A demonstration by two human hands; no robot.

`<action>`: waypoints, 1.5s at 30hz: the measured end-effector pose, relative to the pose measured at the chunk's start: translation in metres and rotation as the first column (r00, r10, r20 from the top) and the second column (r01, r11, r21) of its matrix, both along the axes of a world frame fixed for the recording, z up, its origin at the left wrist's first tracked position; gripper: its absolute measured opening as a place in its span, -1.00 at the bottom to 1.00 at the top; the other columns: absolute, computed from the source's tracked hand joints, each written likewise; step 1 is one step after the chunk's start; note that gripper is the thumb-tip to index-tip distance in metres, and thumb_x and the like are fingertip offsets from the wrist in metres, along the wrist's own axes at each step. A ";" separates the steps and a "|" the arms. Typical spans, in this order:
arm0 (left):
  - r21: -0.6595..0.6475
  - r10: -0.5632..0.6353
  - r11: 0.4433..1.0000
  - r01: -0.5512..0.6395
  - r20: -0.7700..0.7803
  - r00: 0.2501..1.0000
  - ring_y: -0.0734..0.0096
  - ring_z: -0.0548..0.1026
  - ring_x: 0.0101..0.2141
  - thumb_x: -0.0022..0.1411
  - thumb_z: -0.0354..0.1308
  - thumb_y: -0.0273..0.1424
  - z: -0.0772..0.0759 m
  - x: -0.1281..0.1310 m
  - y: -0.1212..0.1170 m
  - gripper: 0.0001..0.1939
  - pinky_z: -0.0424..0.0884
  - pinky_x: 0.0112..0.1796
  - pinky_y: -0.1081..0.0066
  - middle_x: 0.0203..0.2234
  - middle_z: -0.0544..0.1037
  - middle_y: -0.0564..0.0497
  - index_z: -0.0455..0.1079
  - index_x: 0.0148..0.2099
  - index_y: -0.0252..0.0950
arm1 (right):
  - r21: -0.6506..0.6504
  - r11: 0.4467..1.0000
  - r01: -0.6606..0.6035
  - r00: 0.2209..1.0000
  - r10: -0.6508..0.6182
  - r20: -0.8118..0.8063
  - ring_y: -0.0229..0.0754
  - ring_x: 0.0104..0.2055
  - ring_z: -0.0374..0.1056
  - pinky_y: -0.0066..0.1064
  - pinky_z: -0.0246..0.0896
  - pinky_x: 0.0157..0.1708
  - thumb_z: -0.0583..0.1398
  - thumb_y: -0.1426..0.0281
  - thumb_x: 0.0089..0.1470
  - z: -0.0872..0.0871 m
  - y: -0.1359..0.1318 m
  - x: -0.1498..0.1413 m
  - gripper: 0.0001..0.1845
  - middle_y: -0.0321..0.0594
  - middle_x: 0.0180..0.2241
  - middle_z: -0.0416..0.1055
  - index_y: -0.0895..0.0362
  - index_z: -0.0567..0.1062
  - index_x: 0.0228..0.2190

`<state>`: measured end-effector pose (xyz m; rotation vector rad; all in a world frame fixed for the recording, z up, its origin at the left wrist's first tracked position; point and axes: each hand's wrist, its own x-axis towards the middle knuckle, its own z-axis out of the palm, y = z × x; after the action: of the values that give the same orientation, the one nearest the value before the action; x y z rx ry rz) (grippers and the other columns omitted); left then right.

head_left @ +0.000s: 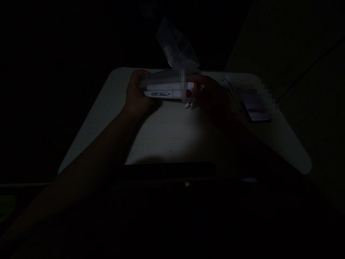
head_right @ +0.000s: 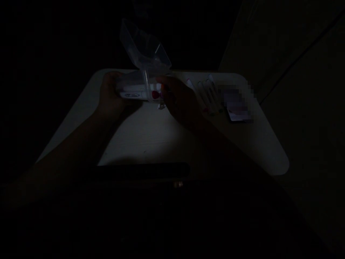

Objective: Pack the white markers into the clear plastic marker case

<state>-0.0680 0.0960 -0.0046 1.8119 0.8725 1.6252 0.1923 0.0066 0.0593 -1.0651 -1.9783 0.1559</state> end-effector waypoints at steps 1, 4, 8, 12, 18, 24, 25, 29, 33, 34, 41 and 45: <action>-0.003 0.002 1.000 -0.002 -0.005 1.000 0.50 0.41 -0.36 -0.38 0.50 -0.66 -0.001 0.000 0.001 -0.17 0.41 -0.32 0.42 -0.24 0.50 0.09 0.24 -0.04 -0.21 | 0.019 1.000 -0.019 1.000 0.019 -0.007 -0.11 -0.05 0.54 -0.16 0.50 0.02 0.09 0.27 0.28 0.000 0.000 0.000 -0.67 -0.19 0.00 0.58 -0.03 0.53 0.00; -0.001 0.003 1.000 -0.003 -0.015 1.000 0.44 0.44 -0.31 -0.36 0.57 -0.55 -0.003 -0.001 0.004 -0.16 0.44 -0.24 0.34 -0.23 0.46 0.07 0.22 -0.03 -0.24 | 0.007 0.999 -0.038 0.999 0.039 -0.022 -0.08 0.04 0.51 -0.11 0.49 0.04 0.08 0.23 0.30 0.000 0.000 0.000 -0.69 -0.18 0.04 0.57 -0.05 0.53 -0.02; 0.024 0.003 1.000 -0.003 -0.003 1.000 0.49 0.42 -0.36 -0.41 0.57 -0.55 -0.002 0.000 0.003 -0.15 0.39 -0.34 0.44 -0.24 0.48 0.08 0.24 -0.04 -0.23 | -0.048 0.999 -0.008 1.000 0.007 -0.010 -0.10 0.09 0.49 -0.13 0.46 0.10 0.07 0.16 0.31 0.002 -0.001 0.000 -0.69 -0.27 0.06 0.57 -0.13 0.53 -0.03; -0.001 0.005 1.000 -0.005 0.007 1.000 0.57 0.35 -0.44 -0.42 0.47 -0.72 0.002 0.001 -0.002 -0.18 0.30 -0.46 0.51 -0.29 0.51 0.12 0.30 -0.05 -0.19 | -0.048 0.999 -0.013 1.000 0.013 -0.003 -0.12 0.13 0.47 -0.15 0.44 0.13 0.08 0.21 0.30 0.002 -0.001 0.001 -0.70 -0.28 0.08 0.56 -0.15 0.53 -0.02; 0.043 -0.015 0.999 0.014 0.009 1.000 0.61 0.39 -0.44 -0.39 0.47 -0.70 0.001 0.000 0.000 -0.20 0.30 -0.48 0.57 -0.28 0.52 0.11 0.28 -0.05 -0.24 | 0.071 0.992 -0.106 0.994 0.104 0.033 -0.10 0.17 0.45 -0.14 0.39 0.21 0.04 0.30 0.34 -0.003 0.003 0.002 -0.65 -0.16 0.11 0.53 -0.03 0.49 0.05; 0.038 -0.032 0.999 0.032 -0.004 0.999 0.56 0.44 -0.38 -0.37 0.55 -0.59 -0.005 -0.003 0.007 -0.14 0.48 -0.29 0.42 -0.24 0.49 0.11 0.25 0.01 -0.28 | 0.014 1.000 -0.024 0.992 0.022 0.126 -0.07 0.26 0.37 -0.09 0.30 0.29 0.00 0.29 0.38 0.002 -0.002 0.001 -0.62 -0.20 0.16 0.49 -0.06 0.46 0.10; 0.027 -0.029 0.999 0.029 -0.006 1.000 0.54 0.45 -0.37 -0.36 0.55 -0.59 -0.006 -0.003 0.007 -0.13 0.49 -0.26 0.39 -0.24 0.48 0.10 0.24 0.02 -0.28 | 0.001 1.000 -0.023 0.990 0.022 0.141 -0.10 0.27 0.36 -0.11 0.28 0.31 -0.02 0.28 0.38 0.004 -0.003 0.000 -0.61 -0.21 0.17 0.48 -0.06 0.46 0.11; 0.037 0.015 0.999 -0.013 -0.052 0.999 0.51 0.47 -0.32 -0.33 0.55 -0.58 -0.007 -0.004 0.008 -0.15 0.47 -0.23 0.40 -0.22 0.45 0.08 0.21 0.01 -0.28 | 0.008 0.999 -0.032 0.983 0.030 0.182 -0.15 0.27 0.34 -0.20 0.23 0.33 -0.04 0.35 0.35 0.006 -0.005 -0.001 -0.57 -0.19 0.18 0.47 0.00 0.44 0.14; 0.033 0.034 0.999 -0.032 -0.044 0.998 0.51 0.44 -0.33 -0.38 0.55 -0.62 -0.007 -0.005 0.008 -0.15 0.49 -0.22 0.36 -0.21 0.44 0.07 0.21 -0.03 -0.27 | 0.032 0.999 -0.010 0.981 0.004 0.193 -0.15 0.31 0.30 -0.20 0.18 0.36 -0.03 0.50 0.25 0.004 -0.005 -0.002 -0.48 -0.21 0.21 0.43 0.00 0.42 0.16; 0.026 0.021 0.999 -0.020 -0.028 0.999 0.49 0.44 -0.32 -0.37 0.54 -0.62 -0.007 -0.005 0.008 -0.15 0.50 -0.20 0.33 -0.21 0.44 0.07 0.22 -0.02 -0.26 | 0.043 0.999 0.001 0.980 -0.009 0.197 -0.15 0.31 0.30 -0.19 0.18 0.36 -0.03 0.53 0.23 0.004 -0.005 -0.002 -0.46 -0.21 0.21 0.43 0.01 0.41 0.17; 0.049 -0.025 0.998 0.026 -0.016 1.000 0.45 0.47 -0.29 -0.46 0.63 -0.45 -0.010 -0.007 0.013 -0.05 0.54 -0.12 0.10 -0.24 0.41 0.11 0.22 0.00 -0.28 | 0.083 0.983 0.162 0.978 -0.171 0.116 -0.13 0.21 0.35 -0.23 0.27 0.26 0.02 0.59 0.16 0.006 -0.001 0.007 -0.46 -0.03 0.17 0.45 0.21 0.41 0.15; 0.038 0.009 0.999 -0.008 -0.044 0.999 0.47 0.47 -0.33 -0.43 0.64 -0.41 -0.011 -0.007 0.014 -0.03 0.55 -0.20 0.18 -0.25 0.40 0.11 0.20 0.03 -0.28 | -0.023 0.955 0.295 0.945 -0.288 0.154 -0.09 0.24 0.32 -0.15 0.25 0.27 0.03 0.64 0.12 0.001 0.010 0.015 -0.43 0.05 0.21 0.40 0.30 0.38 0.17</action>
<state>-0.0750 0.1099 -0.0160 1.8787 0.8756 1.6227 0.2069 0.0163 0.0605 -1.4217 -1.9275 -0.0401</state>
